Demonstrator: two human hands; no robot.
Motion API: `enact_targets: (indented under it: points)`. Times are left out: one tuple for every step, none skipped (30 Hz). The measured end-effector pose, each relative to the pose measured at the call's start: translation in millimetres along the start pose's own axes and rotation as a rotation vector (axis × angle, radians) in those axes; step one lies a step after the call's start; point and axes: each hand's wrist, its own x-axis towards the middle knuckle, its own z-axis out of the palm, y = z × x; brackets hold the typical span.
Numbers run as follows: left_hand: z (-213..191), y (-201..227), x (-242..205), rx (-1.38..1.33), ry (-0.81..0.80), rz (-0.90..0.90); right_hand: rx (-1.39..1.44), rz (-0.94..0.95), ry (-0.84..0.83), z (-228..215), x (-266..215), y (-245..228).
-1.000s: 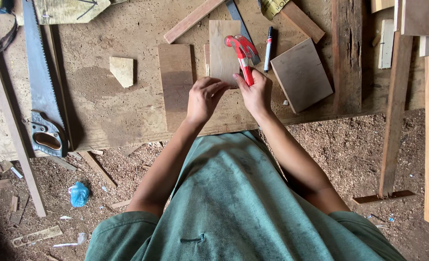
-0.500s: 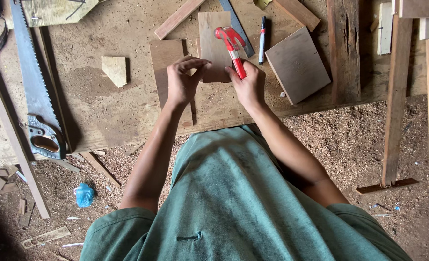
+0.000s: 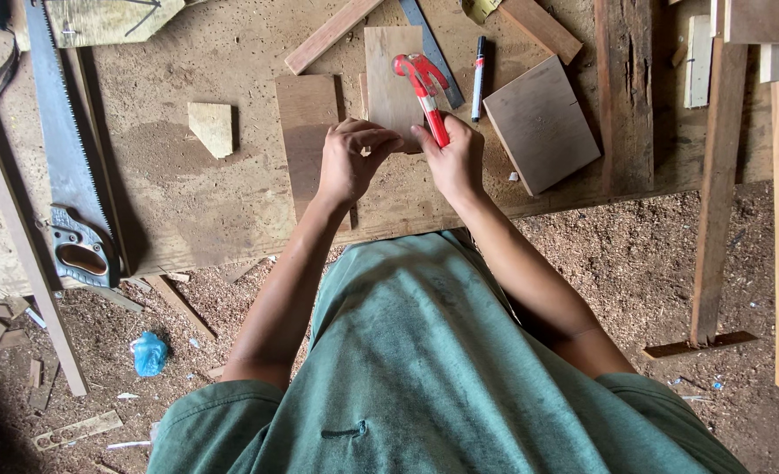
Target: The person assembles a small wooden box by hand, aligning and hammering nails into wooden pieces to join them. The person repeatedly checks alignment and hammers nails into different sides of the box until the structure is formed.
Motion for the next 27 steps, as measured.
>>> enact_targets:
  points:
    - [-0.9, 0.6, 1.2, 0.013, -0.007, 0.008, -0.030, 0.004, -0.003, -1.8, 0.0, -2.6]
    - [-1.9, 1.6, 1.8, 0.027, -0.015, 0.016, -0.060, 0.009, -0.006, -3.8, -0.2, -5.4]
    - [-3.1, 2.8, 1.9, 0.023, -0.022, 0.018, -0.090, 0.014, -0.009, -5.1, -0.5, -7.9]
    - [-4.4, 4.1, 3.1, 0.020, -0.030, 0.021, -0.096, 0.014, -0.008, -5.5, -0.2, -9.9]
    - [-5.6, 5.5, 4.4, 0.017, -0.037, 0.025, -0.102, 0.014, -0.007, -5.7, 0.1, -11.0]
    - [-6.5, 6.7, 5.4, 0.023, -0.039, 0.025, -0.108, 0.015, -0.006, -6.1, -0.2, -11.4]
    - [-7.1, 7.7, 6.5, 0.030, -0.040, 0.026, -0.093, 0.031, -0.006, -5.7, 0.5, -11.1]
    - [-7.5, 8.5, 6.6, 0.037, -0.042, 0.025, -0.078, 0.048, -0.008, -4.3, 1.3, -10.6]
    - [-7.7, 9.2, 6.7, 0.043, -0.042, 0.034, -0.062, 0.065, -0.009, -3.7, 1.2, -10.5]
    - [-8.2, 9.2, 7.7, 0.050, -0.040, 0.044, -0.073, 0.040, -0.005, -3.9, 1.1, -11.0]
    - [-8.6, 8.7, 8.1, 0.057, -0.039, 0.054, -0.083, 0.014, -0.001, -4.9, 1.0, -11.9]
    - [-8.3, 8.0, 7.5, 0.067, -0.043, 0.051, -0.094, -0.011, 0.003, -6.0, 0.6, -12.9]
    - [-8.0, 6.9, 6.6, 0.077, -0.047, 0.049, -0.091, -0.003, 0.000, -6.2, 0.3, -13.9]
    - [-7.6, 5.6, 5.9, 0.087, -0.050, 0.046, -0.087, 0.004, -0.004, -6.2, 0.5, -14.8]
    - [-7.2, 4.3, 5.9, 0.087, -0.054, 0.046, -0.083, 0.011, -0.008, -6.1, 0.7, -15.5]
    - [-6.9, 3.2, 5.6, 0.088, -0.058, 0.044, -0.110, 0.001, -0.002, -6.6, 0.6, -15.7]
    - [-6.5, 1.9, 4.6, 0.088, -0.062, 0.043, -0.137, -0.010, 0.005, -7.4, 0.8, -15.5]
    - [-5.7, 0.3, 3.3, 0.091, -0.061, 0.043, -0.165, -0.022, 0.012, -7.7, 1.1, -14.8]
    - [-4.8, -1.0, 1.9, 0.095, -0.061, 0.043, -0.125, -0.009, 0.003, -6.9, 0.8, -14.2]
    - [-4.4, -1.8, 1.7, 0.099, -0.060, 0.043, -0.085, 0.003, -0.006, -5.5, 1.0, -13.9]
    - [-4.3, -1.8, 2.1, 0.097, -0.059, 0.041, -0.045, 0.015, -0.014, -4.7, 1.5, -13.9]
    - [-4.3, -1.2, 2.3, 0.095, -0.058, 0.037, -0.061, 0.010, -0.011, -4.8, 1.2, -14.5]
    - [-4.7, -0.3, 2.7, 0.093, -0.058, 0.034, -0.077, 0.005, -0.008, -5.5, 0.9, -16.0]
    - [-5.3, 0.8, 3.4, 0.097, -0.056, 0.041, -0.092, 0.000, -0.005, -6.4, 0.8, -18.1]
    - [-5.8, 1.9, 4.2, 0.102, -0.054, 0.048, -0.108, -0.011, 0.001, -7.3, 1.2, -20.4]
    - [-5.9, 2.9, 4.3, 0.105, -0.053, 0.054, -0.125, -0.020, 0.006, -8.7, 1.2, -22.4]
    - [-5.7, 3.8, 4.3, 0.110, -0.049, 0.060, -0.141, -0.030, 0.011, -9.5, 1.1, -24.1]
